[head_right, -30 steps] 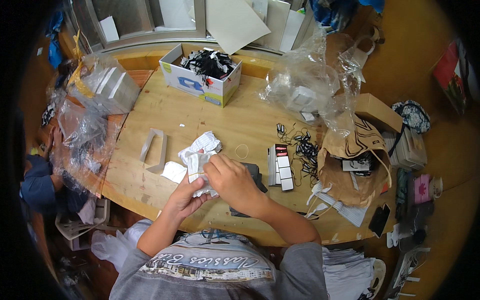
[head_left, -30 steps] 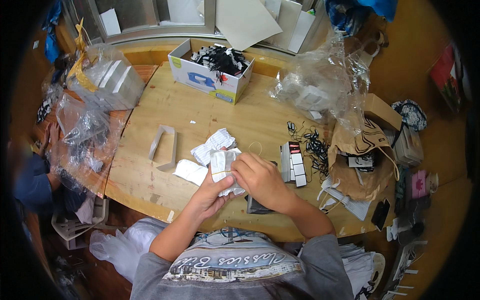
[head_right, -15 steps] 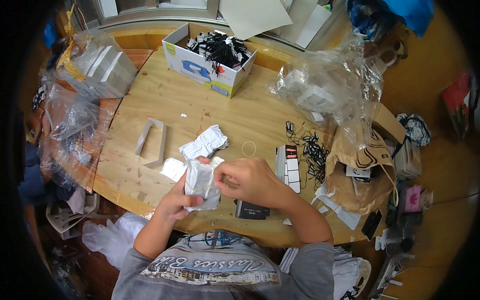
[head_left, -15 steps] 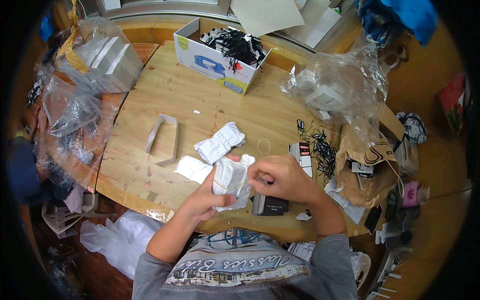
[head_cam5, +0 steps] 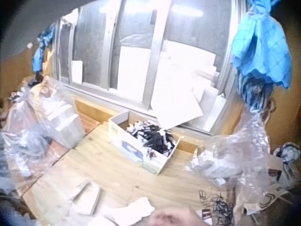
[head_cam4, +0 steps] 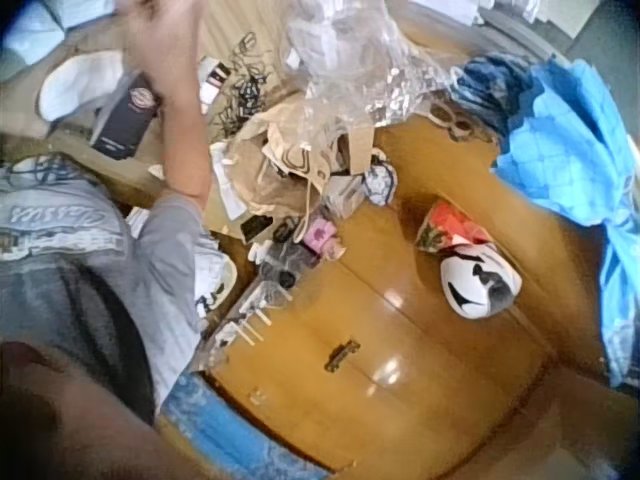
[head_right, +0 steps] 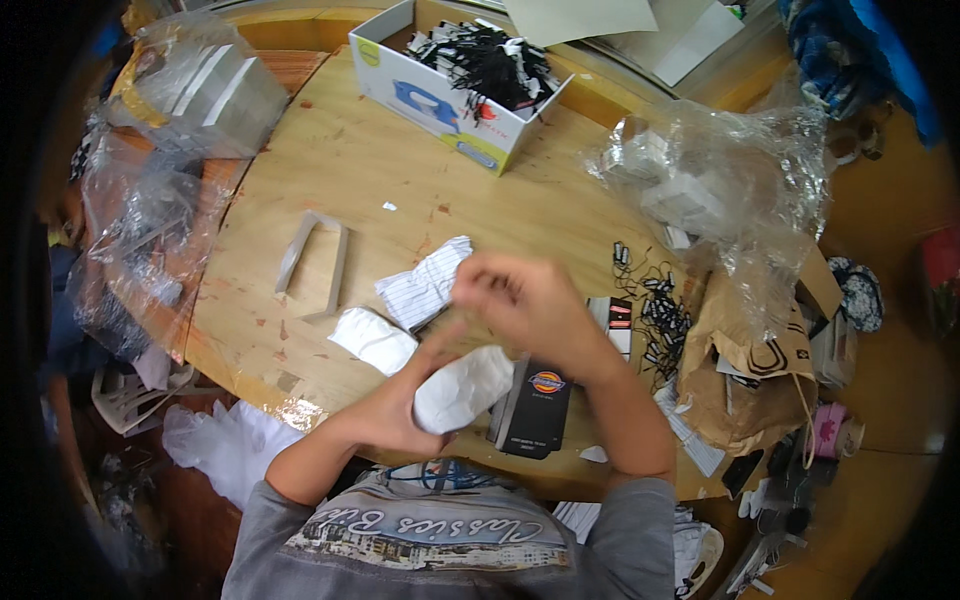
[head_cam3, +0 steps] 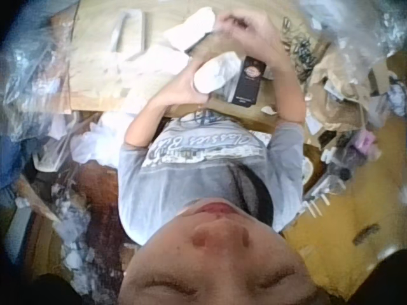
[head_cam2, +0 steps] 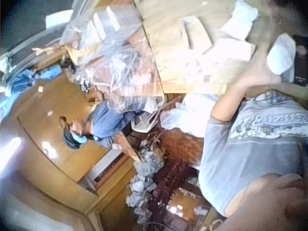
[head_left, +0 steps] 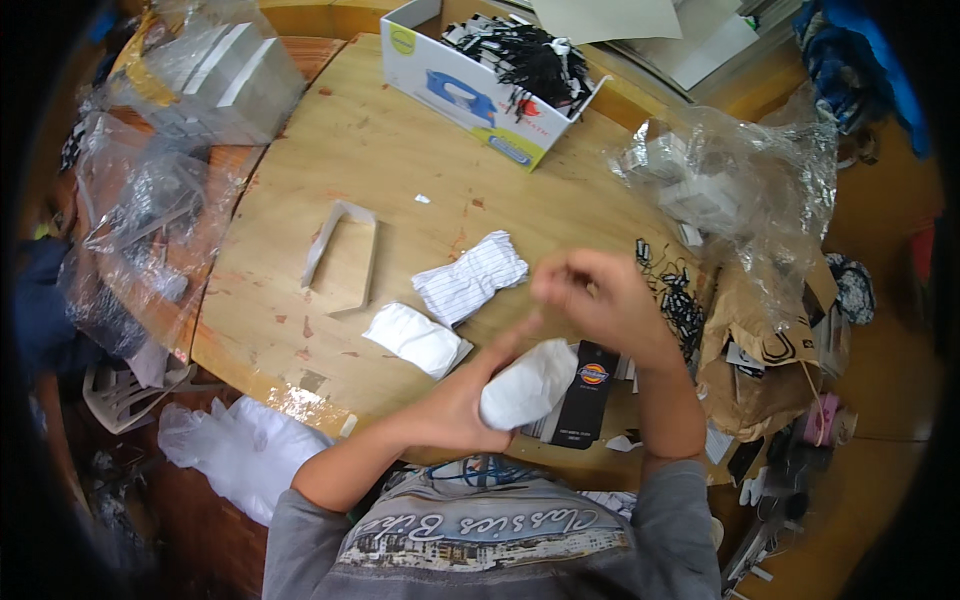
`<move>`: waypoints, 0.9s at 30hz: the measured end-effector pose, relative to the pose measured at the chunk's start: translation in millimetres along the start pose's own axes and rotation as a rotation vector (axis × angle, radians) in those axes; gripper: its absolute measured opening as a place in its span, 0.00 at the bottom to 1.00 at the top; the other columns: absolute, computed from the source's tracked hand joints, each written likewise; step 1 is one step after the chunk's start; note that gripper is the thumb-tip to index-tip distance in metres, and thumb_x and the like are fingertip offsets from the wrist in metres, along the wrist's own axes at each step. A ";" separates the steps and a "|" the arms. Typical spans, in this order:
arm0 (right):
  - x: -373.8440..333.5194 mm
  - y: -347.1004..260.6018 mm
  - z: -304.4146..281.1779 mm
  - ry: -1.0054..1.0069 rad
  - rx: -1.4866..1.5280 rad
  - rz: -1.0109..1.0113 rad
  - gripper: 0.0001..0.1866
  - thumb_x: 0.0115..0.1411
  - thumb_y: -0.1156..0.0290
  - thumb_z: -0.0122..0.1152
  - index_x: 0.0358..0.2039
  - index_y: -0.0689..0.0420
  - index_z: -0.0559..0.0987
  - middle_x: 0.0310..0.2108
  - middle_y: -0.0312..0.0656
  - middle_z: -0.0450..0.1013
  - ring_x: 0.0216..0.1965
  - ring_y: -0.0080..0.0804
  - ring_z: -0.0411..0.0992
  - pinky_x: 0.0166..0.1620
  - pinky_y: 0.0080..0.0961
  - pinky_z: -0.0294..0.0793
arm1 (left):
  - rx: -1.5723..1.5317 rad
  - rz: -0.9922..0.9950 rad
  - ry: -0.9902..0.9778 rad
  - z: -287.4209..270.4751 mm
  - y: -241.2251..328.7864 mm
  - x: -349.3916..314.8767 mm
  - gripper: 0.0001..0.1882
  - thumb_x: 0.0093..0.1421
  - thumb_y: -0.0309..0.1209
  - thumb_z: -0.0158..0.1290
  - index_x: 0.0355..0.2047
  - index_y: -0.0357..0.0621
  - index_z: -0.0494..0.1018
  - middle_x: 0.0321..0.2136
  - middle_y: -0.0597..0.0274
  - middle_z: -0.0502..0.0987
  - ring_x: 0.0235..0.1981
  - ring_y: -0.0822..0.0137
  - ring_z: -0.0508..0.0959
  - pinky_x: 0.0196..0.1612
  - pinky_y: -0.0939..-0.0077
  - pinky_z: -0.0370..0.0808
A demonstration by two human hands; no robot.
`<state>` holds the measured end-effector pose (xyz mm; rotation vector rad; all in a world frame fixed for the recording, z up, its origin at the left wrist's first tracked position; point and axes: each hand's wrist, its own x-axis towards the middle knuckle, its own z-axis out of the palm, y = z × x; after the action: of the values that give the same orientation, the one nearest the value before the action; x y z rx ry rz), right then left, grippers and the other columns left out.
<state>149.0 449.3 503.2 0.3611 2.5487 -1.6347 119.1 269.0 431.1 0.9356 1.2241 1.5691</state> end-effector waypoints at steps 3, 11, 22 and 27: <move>27.8 50.6 -18.9 0.154 -0.056 -0.080 0.06 0.50 0.73 0.57 0.25 0.63 0.74 0.25 0.35 0.69 0.25 0.18 0.65 0.30 0.15 0.64 | -0.130 -0.026 0.024 0.8 -9.4 0.9 0.55 0.35 0.19 0.53 0.60 0.49 0.31 0.50 0.53 0.59 0.51 0.65 0.61 0.52 0.76 0.56; 0.6 61.9 -26.3 0.347 -0.265 -0.078 0.10 0.48 0.76 0.55 0.33 0.62 0.72 0.37 0.43 0.66 0.30 0.30 0.70 0.32 0.22 0.67 | 0.063 0.117 0.166 -3.4 -17.5 -5.4 0.42 0.48 0.35 0.57 0.57 0.40 0.44 0.55 0.51 0.52 0.57 0.62 0.52 0.57 0.72 0.48; -66.3 43.9 53.9 0.114 0.547 -0.077 0.33 0.48 0.78 0.59 0.52 0.54 0.54 0.45 0.46 0.62 0.44 0.31 0.64 0.43 0.25 0.68 | -0.283 0.005 0.573 27.2 -6.6 -3.0 0.21 0.63 0.39 0.34 0.46 0.34 0.62 0.41 0.57 0.68 0.42 0.73 0.66 0.47 0.80 0.61; -77.4 47.0 48.2 0.088 1.055 0.002 0.31 0.54 0.73 0.53 0.55 0.52 0.50 0.47 0.44 0.61 0.48 0.33 0.63 0.50 0.32 0.63 | -0.289 0.031 0.655 22.4 0.7 -11.2 0.20 0.62 0.39 0.36 0.40 0.32 0.67 0.34 0.61 0.71 0.35 0.77 0.69 0.41 0.82 0.65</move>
<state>233.1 412.9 457.0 0.4834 1.4753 -2.8559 143.2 264.7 436.4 0.2500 1.3579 2.0972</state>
